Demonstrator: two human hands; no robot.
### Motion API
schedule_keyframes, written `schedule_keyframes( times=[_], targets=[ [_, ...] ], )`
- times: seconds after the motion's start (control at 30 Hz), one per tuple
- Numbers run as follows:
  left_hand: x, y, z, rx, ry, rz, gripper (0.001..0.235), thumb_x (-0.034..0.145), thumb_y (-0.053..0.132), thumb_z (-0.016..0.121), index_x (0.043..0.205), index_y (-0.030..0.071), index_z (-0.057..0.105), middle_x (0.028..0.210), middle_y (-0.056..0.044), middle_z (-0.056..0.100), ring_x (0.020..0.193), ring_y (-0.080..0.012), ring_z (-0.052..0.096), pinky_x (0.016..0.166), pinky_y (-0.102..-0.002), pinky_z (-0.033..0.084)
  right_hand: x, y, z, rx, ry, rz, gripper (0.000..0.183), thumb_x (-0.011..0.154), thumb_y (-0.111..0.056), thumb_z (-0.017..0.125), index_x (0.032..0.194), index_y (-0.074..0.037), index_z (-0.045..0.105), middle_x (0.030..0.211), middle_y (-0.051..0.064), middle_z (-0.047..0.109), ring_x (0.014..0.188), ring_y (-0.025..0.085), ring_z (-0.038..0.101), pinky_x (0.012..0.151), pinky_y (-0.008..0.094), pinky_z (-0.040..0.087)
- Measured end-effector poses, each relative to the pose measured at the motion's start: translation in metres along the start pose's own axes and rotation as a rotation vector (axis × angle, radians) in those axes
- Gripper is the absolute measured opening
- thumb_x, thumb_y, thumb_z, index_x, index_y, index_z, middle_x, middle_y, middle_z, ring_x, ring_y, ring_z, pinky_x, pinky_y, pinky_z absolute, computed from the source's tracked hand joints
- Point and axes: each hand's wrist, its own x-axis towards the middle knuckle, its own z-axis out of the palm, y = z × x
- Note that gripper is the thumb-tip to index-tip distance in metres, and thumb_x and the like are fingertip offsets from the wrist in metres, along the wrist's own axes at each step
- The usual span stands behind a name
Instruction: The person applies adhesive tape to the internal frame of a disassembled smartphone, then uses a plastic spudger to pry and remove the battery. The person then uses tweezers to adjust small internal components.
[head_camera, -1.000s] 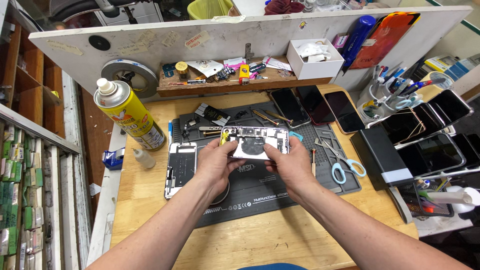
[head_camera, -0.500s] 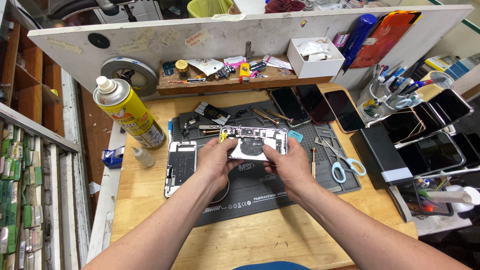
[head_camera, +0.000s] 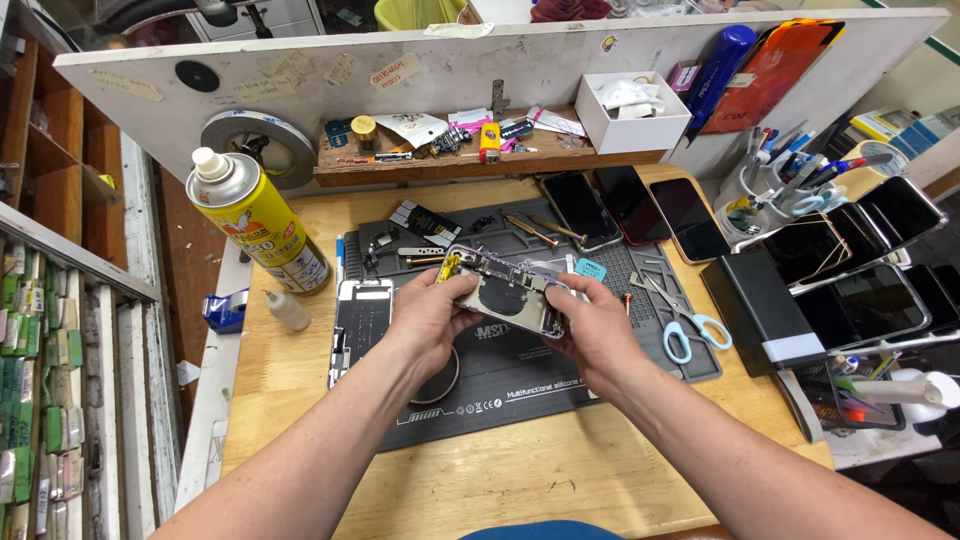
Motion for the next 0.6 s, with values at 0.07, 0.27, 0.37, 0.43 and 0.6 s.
schedule_keyframes(
  times=[0.07, 0.27, 0.37, 0.43, 0.6],
  targets=[
    [0.001, -0.001, 0.0, -0.004, -0.007, -0.006, 0.022, 0.089, 0.001, 0.066, 0.111, 0.001, 0.064, 0.094, -0.008, 0.072, 0.078, -0.016, 0.07, 0.069, -0.032, 0.061, 0.005, 0.002, -0.003, -0.119, 0.038, -0.057, 0.039, 0.089, -0.022, 0.071, 0.125, -0.011, 0.063, 0.102, 0.008, 0.071, 0.087, 0.016, 0.066, 0.074, 0.034, 0.055],
    [0.009, -0.011, -0.005, 0.238, -0.023, -0.089, 0.036, 0.089, 0.001, 0.066, 0.124, 0.006, 0.062, 0.097, -0.008, 0.072, 0.076, -0.015, 0.068, 0.063, -0.028, 0.056, 0.005, 0.001, -0.005, -0.848, 0.189, -0.723, 0.033, 0.081, -0.021, 0.079, 0.11, -0.009, 0.072, 0.108, 0.009, 0.067, 0.102, 0.023, 0.066, 0.087, 0.037, 0.054],
    [0.019, -0.02, -0.002, 0.466, 0.009, -0.118, 0.042, 0.088, 0.001, 0.069, 0.129, 0.008, 0.059, 0.1, -0.01, 0.073, 0.076, -0.0164, 0.068, 0.059, -0.028, 0.055, 0.005, -0.001, -0.003, -0.893, 0.141, -0.793, 0.028, 0.08, -0.022, 0.079, 0.105, -0.009, 0.075, 0.11, 0.009, 0.068, 0.106, 0.026, 0.066, 0.091, 0.039, 0.053],
    [0.025, -0.026, 0.0, 0.572, 0.019, -0.114, 0.044, 0.088, 0.002, 0.07, 0.129, 0.008, 0.058, 0.102, -0.011, 0.073, 0.077, -0.0175, 0.069, 0.057, -0.029, 0.055, 0.007, -0.002, 0.0, -0.939, 0.139, -0.774, 0.028, 0.08, -0.023, 0.078, 0.105, -0.01, 0.075, 0.108, 0.008, 0.07, 0.107, 0.026, 0.067, 0.093, 0.038, 0.053],
    [0.033, -0.03, 0.008, 0.685, -0.013, -0.046, 0.042, 0.085, 0.004, 0.074, 0.126, 0.008, 0.064, 0.098, -0.011, 0.075, 0.079, -0.0205, 0.071, 0.058, -0.032, 0.056, 0.013, 0.003, 0.001, -1.102, 0.039, -0.679, 0.028, 0.079, -0.026, 0.081, 0.103, -0.012, 0.077, 0.101, 0.012, 0.067, 0.104, 0.03, 0.064, 0.091, 0.041, 0.052]
  ],
)
